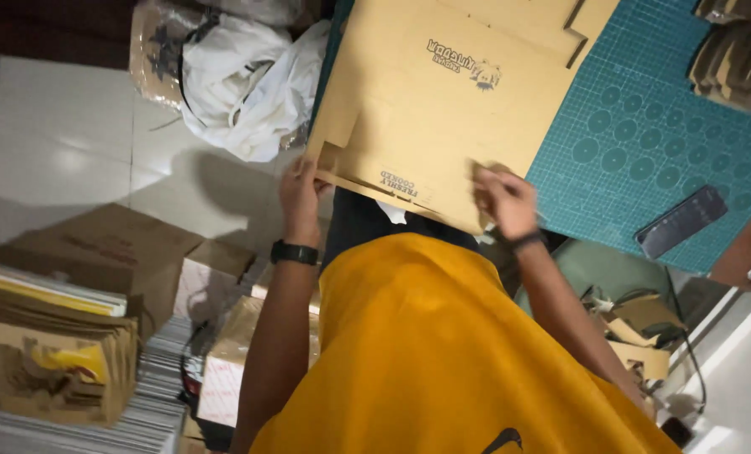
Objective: Manually removing pre-cut shapes from cardboard sheets and stacking the finished products.
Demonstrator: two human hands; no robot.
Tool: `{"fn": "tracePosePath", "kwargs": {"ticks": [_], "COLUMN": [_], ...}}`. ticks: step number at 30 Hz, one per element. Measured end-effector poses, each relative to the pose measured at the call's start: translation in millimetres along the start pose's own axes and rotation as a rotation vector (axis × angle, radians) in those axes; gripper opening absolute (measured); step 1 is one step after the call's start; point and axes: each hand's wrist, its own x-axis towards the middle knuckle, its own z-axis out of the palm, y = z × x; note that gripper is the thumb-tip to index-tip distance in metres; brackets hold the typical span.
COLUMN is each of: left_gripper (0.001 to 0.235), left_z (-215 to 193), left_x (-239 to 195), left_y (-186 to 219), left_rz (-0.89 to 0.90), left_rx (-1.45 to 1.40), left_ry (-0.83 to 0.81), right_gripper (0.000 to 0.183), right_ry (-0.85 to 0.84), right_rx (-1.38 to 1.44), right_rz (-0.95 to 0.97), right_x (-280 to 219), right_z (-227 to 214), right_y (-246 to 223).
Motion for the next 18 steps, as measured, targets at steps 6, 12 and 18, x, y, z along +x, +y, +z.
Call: {"fn": "tracePosePath", "kwargs": {"ticks": [6,12,18], "left_gripper": [0.059,0.068,0.059], "left_z": [-17,-12,-17], "left_x": [38,61,68], "left_y": [30,34,43], "left_rz": [0.077,0.254,0.212], "left_rx": [0.736,1.635,1.67], "left_ry": [0.023,-0.167,-0.402], "right_gripper": [0.022,0.067,0.063], "right_ry": [0.597,0.462,0.574], "right_rx": [-0.421,-0.262,-0.083], "right_rz": [-0.015,0.157,0.053], "right_x": [-21,-69,-68], "right_z": [-53,50,61], "right_y": [111,62,75]}}
